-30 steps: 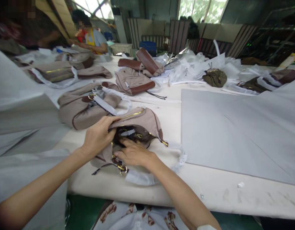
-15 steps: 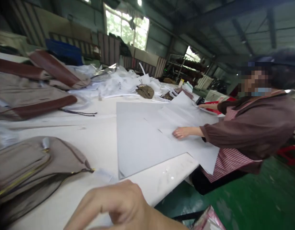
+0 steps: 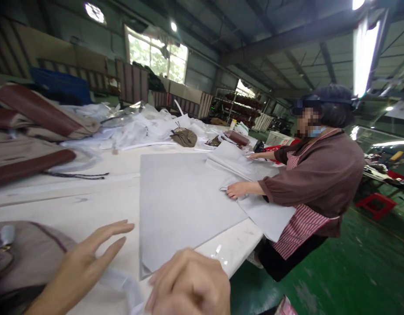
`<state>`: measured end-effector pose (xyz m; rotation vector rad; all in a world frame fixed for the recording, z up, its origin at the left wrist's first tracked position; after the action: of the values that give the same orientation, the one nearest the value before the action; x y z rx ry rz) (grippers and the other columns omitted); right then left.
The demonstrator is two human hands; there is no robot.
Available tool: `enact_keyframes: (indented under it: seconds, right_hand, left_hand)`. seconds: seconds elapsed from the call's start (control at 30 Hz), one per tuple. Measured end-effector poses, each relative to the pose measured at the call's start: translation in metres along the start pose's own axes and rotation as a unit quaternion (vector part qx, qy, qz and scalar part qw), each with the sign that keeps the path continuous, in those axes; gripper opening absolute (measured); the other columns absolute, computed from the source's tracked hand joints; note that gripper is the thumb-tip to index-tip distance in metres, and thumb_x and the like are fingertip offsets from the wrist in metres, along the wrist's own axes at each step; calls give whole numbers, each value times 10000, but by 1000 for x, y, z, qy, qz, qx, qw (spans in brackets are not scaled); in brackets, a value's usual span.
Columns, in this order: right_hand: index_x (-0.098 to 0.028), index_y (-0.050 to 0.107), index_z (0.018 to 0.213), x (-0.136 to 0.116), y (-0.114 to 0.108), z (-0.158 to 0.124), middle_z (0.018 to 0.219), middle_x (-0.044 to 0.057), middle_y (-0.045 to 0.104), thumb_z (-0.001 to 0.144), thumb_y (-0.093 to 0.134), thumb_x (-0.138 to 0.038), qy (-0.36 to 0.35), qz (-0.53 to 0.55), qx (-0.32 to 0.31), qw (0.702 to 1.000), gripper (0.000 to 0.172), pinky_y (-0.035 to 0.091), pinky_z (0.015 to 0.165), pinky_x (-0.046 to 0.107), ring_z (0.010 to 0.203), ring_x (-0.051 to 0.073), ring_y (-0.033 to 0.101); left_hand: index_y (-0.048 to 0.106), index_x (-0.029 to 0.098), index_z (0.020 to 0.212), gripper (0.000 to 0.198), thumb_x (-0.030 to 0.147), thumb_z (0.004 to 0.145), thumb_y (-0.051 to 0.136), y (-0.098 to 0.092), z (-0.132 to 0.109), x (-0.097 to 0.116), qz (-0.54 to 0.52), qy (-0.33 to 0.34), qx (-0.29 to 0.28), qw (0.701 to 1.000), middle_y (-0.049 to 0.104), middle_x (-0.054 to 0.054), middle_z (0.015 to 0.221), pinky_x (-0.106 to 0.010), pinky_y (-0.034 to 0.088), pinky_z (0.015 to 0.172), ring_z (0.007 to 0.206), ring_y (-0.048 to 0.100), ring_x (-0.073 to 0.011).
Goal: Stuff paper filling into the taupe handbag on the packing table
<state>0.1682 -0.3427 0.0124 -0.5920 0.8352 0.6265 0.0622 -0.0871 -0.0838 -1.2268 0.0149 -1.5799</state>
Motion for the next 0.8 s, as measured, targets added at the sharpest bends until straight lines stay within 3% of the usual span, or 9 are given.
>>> enact_keyframes:
  seconds: [0.1, 0.17, 0.23, 0.3, 0.37, 0.47, 0.57, 0.67, 0.8]
  right_hand:
    - [-236, 587, 733, 50, 10, 13, 774, 25, 649, 1021, 525, -358, 12, -126, 35, 991, 319, 545, 701, 330, 740, 169, 629]
    - [-211, 648, 850, 85, 19, 12, 1033, 83, 705, 1025, 487, -271, 18, -268, -10, 963, 245, 556, 877, 408, 1005, 227, 653]
    - [-196, 673, 1136, 117, 32, 8, 1375, 128, 611, 1022, 477, -266, 36, -374, -90, 922, 237, 465, 1070, 577, 1317, 328, 523]
    - [-183, 545, 1402, 140, 47, 4, 1559, 119, 441, 1022, 495, -351, 61, -423, -173, 887, 419, 310, 1155, 707, 1470, 377, 337]
    - [-177, 421, 1513, 154, 59, 5, 1610, 88, 354, 1030, 460, -450, 79, -429, -228, 871, 556, 184, 1186, 748, 1518, 362, 235]
    - [-185, 382, 1537, 168, 64, 18, 1613, 48, 346, 1049, 372, -509, 104, -436, -245, 859, 586, 60, 1209, 738, 1539, 314, 185]
    - [-183, 469, 1486, 183, 47, 40, 1630, 59, 307, 1035, 396, -544, 129, -485, -227, 834, 583, 36, 1204, 740, 1548, 323, 140]
    - [-165, 553, 1410, 200, 15, 62, 1641, 118, 283, 1026, 464, -483, 178, -540, -165, 806, 506, 131, 1194, 722, 1541, 363, 133]
    - [-197, 571, 1354, 208, -31, 81, 1503, 153, 471, 986, 595, -387, 258, -546, -66, 794, 415, 377, 1130, 587, 1396, 340, 422]
  left_hand:
    - [734, 259, 947, 407, 545, 757, 514, 22, 29, -4, -67, -135, -24, 988, 780, -36, 1037, -402, 566, 970, 1012, 725, -286]
    - [724, 242, 916, 417, 544, 704, 528, 32, 41, -15, -116, -184, -12, 976, 783, -51, 1005, -398, 564, 962, 1002, 720, -288]
    - [710, 233, 876, 404, 536, 661, 550, 39, 46, -29, -156, -210, 13, 965, 782, -65, 991, -401, 557, 962, 1010, 712, -290]
    - [700, 227, 831, 382, 527, 635, 566, 44, 47, -43, -176, -222, 21, 959, 782, -75, 953, -418, 555, 952, 975, 715, -295]
    - [695, 227, 799, 364, 528, 639, 571, 46, 45, -54, -175, -223, 14, 959, 781, -72, 911, -422, 557, 933, 936, 718, -292]
    - [691, 228, 783, 354, 538, 662, 570, 46, 44, -63, -168, -226, 6, 960, 776, -62, 889, -405, 556, 910, 923, 715, -281]
    - [694, 227, 784, 358, 541, 670, 564, 46, 44, -65, -162, -234, -3, 959, 771, -54, 878, -397, 548, 899, 911, 709, -276]
    - [708, 230, 791, 353, 532, 681, 561, 45, 41, -60, -163, -234, -21, 958, 767, -37, 859, -381, 539, 900, 903, 703, -268]
    - [721, 238, 799, 365, 550, 721, 549, 43, 33, -57, -143, -214, -47, 965, 765, -19, 844, -340, 552, 835, 868, 708, -253]
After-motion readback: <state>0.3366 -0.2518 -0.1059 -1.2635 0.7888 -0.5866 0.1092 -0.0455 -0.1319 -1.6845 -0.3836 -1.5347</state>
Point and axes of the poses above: each hand's wrist, its own z-axis towards the middle knuckle, its own y-axis out of the palm, x = y × z, the point moved 2 cm from there along z, towards the middle knuckle
